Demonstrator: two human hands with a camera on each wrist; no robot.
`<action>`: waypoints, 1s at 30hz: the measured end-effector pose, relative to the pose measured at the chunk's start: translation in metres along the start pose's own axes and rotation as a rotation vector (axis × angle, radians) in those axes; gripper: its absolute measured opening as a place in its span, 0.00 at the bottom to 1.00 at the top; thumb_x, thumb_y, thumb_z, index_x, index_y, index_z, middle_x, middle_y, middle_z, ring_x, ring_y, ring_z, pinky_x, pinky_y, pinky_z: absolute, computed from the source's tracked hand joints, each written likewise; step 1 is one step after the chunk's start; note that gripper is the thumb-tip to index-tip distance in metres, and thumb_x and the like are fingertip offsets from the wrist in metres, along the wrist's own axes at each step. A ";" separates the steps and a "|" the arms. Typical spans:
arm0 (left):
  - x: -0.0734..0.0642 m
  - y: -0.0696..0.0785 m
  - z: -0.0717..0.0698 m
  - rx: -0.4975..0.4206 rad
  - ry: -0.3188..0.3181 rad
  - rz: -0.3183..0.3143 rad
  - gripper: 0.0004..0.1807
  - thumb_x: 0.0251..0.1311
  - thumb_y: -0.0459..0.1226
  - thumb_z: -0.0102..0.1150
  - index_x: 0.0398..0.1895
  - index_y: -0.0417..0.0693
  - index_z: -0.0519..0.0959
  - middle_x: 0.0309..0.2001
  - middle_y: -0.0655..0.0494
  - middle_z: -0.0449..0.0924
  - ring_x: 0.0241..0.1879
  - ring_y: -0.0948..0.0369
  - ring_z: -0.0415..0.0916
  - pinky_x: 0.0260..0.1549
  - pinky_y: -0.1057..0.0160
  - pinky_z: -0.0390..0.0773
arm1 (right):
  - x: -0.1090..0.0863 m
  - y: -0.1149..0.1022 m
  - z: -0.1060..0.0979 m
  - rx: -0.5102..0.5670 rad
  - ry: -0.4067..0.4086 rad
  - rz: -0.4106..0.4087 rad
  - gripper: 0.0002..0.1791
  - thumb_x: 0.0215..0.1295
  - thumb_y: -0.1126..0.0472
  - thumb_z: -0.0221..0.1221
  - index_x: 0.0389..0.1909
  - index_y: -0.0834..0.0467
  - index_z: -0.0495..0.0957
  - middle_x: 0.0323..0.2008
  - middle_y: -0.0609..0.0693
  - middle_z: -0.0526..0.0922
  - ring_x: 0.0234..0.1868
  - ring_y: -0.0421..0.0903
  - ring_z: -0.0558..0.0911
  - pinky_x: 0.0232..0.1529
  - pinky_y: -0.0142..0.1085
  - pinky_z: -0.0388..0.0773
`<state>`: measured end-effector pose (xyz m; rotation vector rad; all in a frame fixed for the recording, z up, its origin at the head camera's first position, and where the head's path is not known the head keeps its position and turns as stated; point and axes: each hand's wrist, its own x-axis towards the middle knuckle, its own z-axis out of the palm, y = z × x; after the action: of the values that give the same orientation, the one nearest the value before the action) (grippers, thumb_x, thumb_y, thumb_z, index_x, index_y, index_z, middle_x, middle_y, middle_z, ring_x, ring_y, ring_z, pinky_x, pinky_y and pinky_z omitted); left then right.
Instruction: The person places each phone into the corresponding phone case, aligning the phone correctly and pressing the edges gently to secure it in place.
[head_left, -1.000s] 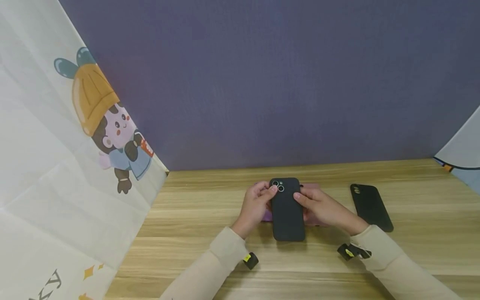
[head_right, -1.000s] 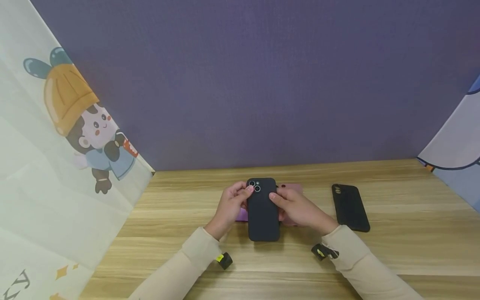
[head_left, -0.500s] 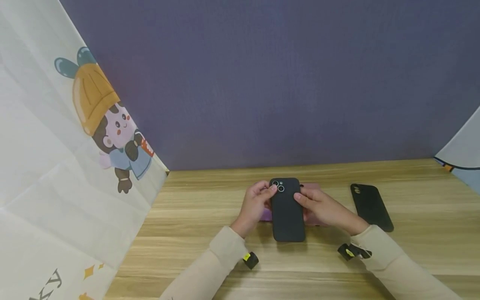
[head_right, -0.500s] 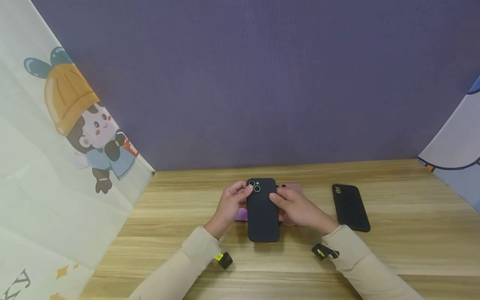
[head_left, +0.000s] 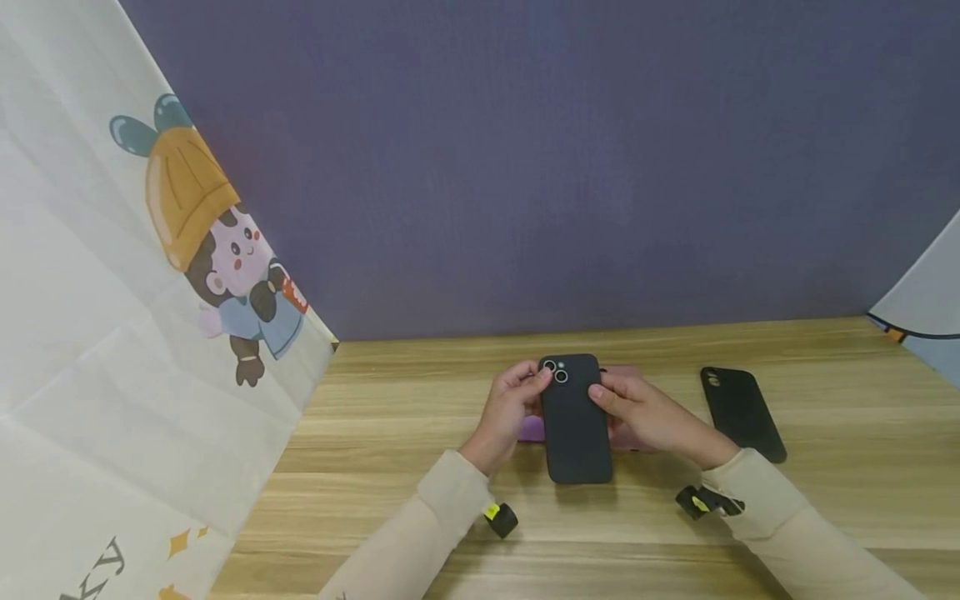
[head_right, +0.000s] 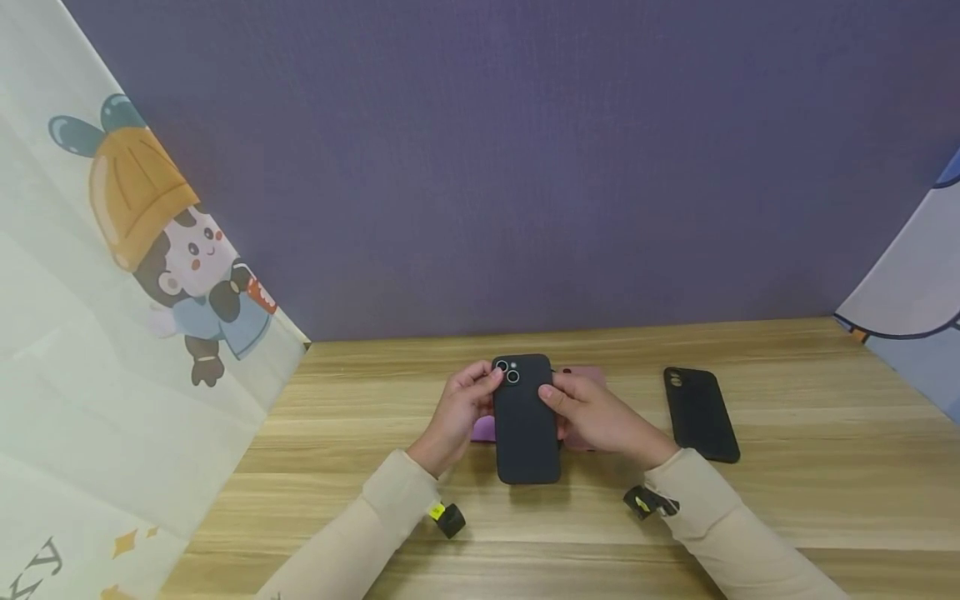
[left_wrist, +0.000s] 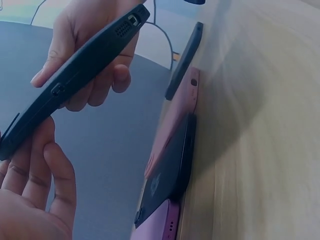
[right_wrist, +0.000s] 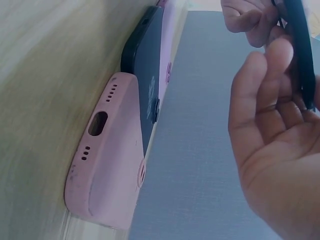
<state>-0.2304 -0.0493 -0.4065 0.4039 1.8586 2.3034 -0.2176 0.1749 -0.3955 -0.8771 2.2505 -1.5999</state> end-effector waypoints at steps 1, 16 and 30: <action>0.000 0.000 0.000 -0.001 0.002 0.001 0.12 0.73 0.36 0.55 0.27 0.51 0.74 0.23 0.66 0.79 0.21 0.68 0.75 0.27 0.67 0.77 | 0.000 0.000 0.000 0.005 -0.002 -0.001 0.24 0.84 0.58 0.42 0.63 0.74 0.71 0.45 0.68 0.85 0.34 0.41 0.87 0.35 0.40 0.86; 0.004 -0.002 -0.001 0.037 0.130 -0.016 0.13 0.75 0.41 0.54 0.30 0.47 0.74 0.22 0.64 0.79 0.21 0.66 0.75 0.26 0.67 0.77 | 0.001 -0.003 0.003 0.013 -0.031 0.109 0.25 0.83 0.53 0.47 0.60 0.72 0.73 0.34 0.57 0.86 0.29 0.43 0.85 0.30 0.38 0.84; 0.009 0.005 -0.011 0.001 0.235 -0.034 0.12 0.76 0.41 0.53 0.33 0.46 0.76 0.24 0.62 0.82 0.21 0.66 0.77 0.27 0.66 0.79 | -0.001 0.001 0.008 0.097 -0.258 0.081 0.20 0.78 0.60 0.55 0.59 0.72 0.70 0.32 0.58 0.85 0.28 0.42 0.86 0.35 0.47 0.88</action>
<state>-0.2418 -0.0584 -0.4026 0.1033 1.9507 2.4176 -0.2133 0.1692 -0.3996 -0.8979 1.9893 -1.4554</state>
